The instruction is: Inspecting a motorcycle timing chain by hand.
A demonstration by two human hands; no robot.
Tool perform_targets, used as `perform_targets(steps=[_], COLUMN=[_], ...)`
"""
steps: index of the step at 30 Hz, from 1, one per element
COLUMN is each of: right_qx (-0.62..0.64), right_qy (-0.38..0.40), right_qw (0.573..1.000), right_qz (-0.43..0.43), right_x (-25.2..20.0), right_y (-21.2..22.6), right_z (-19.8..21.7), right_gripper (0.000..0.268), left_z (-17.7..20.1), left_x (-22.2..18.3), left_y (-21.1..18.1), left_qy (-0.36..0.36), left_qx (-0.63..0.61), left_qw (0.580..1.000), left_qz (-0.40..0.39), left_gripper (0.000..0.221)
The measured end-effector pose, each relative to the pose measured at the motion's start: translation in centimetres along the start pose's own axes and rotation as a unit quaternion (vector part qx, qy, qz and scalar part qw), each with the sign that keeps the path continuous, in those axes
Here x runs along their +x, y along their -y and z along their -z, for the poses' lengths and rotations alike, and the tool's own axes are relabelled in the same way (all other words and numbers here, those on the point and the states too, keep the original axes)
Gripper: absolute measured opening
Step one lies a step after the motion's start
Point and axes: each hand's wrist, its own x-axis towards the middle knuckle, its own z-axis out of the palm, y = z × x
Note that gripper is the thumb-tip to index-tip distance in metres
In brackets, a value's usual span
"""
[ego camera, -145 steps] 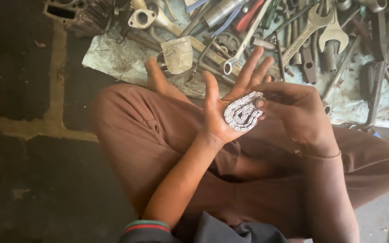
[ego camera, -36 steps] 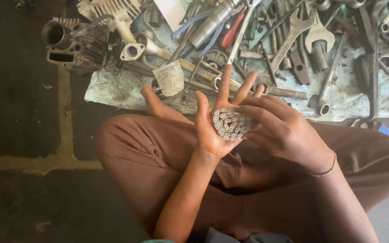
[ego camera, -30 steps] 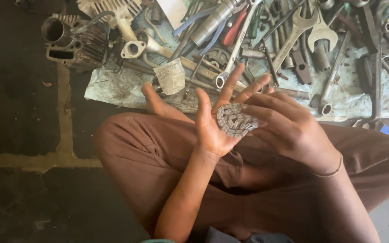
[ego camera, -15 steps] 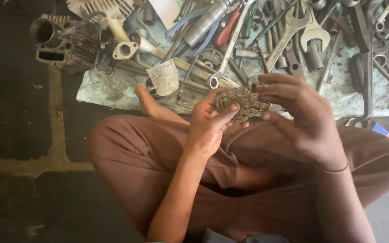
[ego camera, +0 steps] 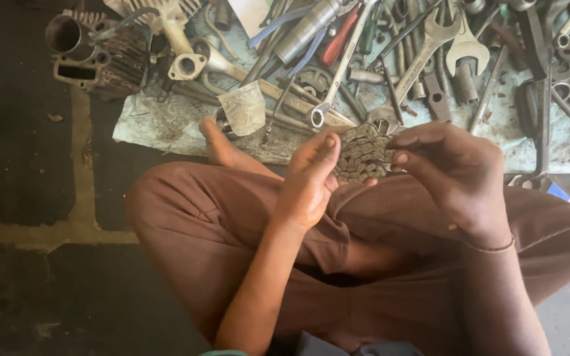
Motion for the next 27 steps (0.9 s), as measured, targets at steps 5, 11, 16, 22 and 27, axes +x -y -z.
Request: perform_targets(steps=[5, 11, 16, 22, 27], right_qx=[0.055, 0.109, 0.141, 0.168, 0.114], right_qy=[0.013, 0.021, 0.027, 0.032, 0.056], right_qw=[0.997, 0.990, 0.986, 0.980, 0.984], right_qz=[-0.051, -0.082, -0.082, -0.100, -0.121], right_x=[0.1, 0.2, 0.2, 0.5, 1.0], right_y=[-0.4, -1.0, -2.0, -2.7, -2.7], right_z=[-0.3, -1.1, -1.8, -2.4, -2.6], right_gripper=[0.019, 0.018, 0.020, 0.026, 0.029], left_z=[0.0, 0.3, 0.7, 0.0, 0.4], left_x=[-0.1, 0.1, 0.0, -0.2, -0.2], left_y=[0.5, 1.1, 1.5, 1.0, 1.1], left_qy=[0.008, 0.033, 0.025, 0.022, 0.014], left_qx=[0.036, 0.047, 0.051, 0.026, 0.030], left_qw=[0.999, 0.998, 0.998, 0.999, 0.999], left_qz=[-0.007, -0.037, -0.039, -0.025, -0.032], left_gripper=[0.049, 0.048, 0.046, 0.040, 0.037])
